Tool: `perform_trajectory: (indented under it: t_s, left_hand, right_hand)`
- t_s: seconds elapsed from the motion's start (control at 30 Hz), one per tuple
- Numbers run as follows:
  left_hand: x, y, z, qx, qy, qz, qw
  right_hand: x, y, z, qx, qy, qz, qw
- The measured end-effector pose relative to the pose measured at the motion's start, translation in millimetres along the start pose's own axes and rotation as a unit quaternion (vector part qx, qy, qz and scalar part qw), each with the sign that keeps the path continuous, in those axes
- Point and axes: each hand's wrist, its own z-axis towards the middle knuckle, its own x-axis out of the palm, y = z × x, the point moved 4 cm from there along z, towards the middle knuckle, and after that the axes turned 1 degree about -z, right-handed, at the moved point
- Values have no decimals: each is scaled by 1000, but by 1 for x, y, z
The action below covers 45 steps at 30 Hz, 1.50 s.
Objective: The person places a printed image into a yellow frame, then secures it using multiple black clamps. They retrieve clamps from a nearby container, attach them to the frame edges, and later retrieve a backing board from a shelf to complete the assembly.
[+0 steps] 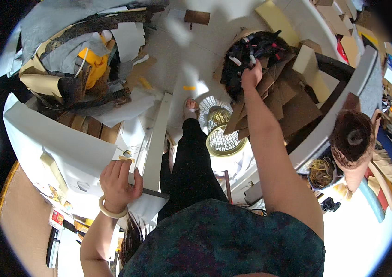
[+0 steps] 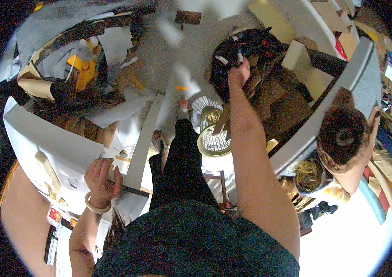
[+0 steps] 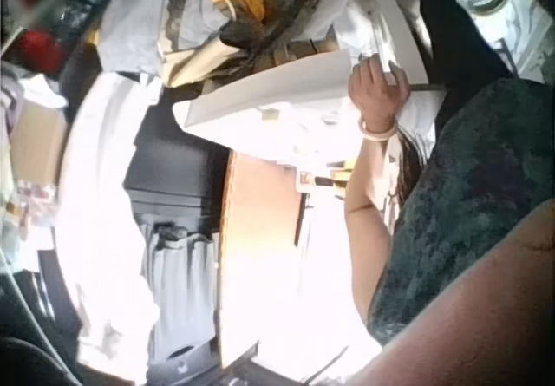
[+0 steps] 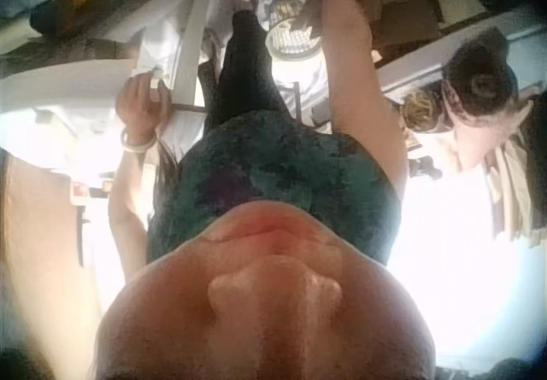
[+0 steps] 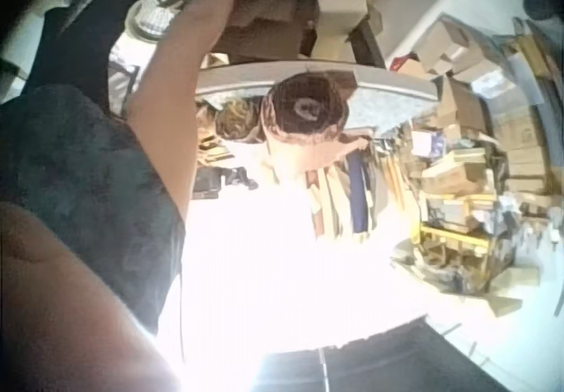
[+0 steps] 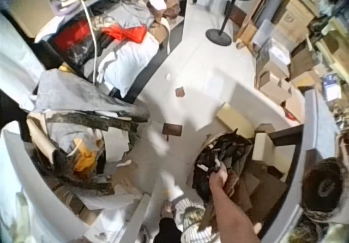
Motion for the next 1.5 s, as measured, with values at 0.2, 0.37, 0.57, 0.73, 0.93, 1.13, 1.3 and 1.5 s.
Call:
perform_trajectory:
  t_s: [0.2, 0.37, 0.57, 0.73, 0.93, 1.13, 1.3, 1.5]
  left_hand:
    - [-5, 2, -16, 20, -31, -8, 999]
    - [-16, 8, -35, 9, -126, -131, 983]
    - [-96, -45, -111, -65, -157, -751, 638]
    - [-146, -41, -325, -37, -235, -770, 592]
    - [-171, -63, -599, 2, -247, -557, 793]
    - [-141, -97, -744, -109, -404, -410, 810]
    - [-103, -121, -769, -194, -525, -460, 690]
    - [-84, -135, -801, -275, -636, -437, 573]
  right_hand:
    - [-56, 53, -58, 180, -52, 391, 901]
    - [-154, 188, -187, 123, 210, 612, 753]
    - [-291, 286, -412, -31, 586, 539, 604]
    - [-378, 295, -611, -272, 676, 364, 580]
    - [-383, 227, -829, -114, 865, 246, 423]
    - [-400, 205, -970, -176, 943, -16, 282]
    - [-393, 209, -993, -257, 942, -128, 176]
    - [-402, 248, -1038, -244, 942, 11, 229]
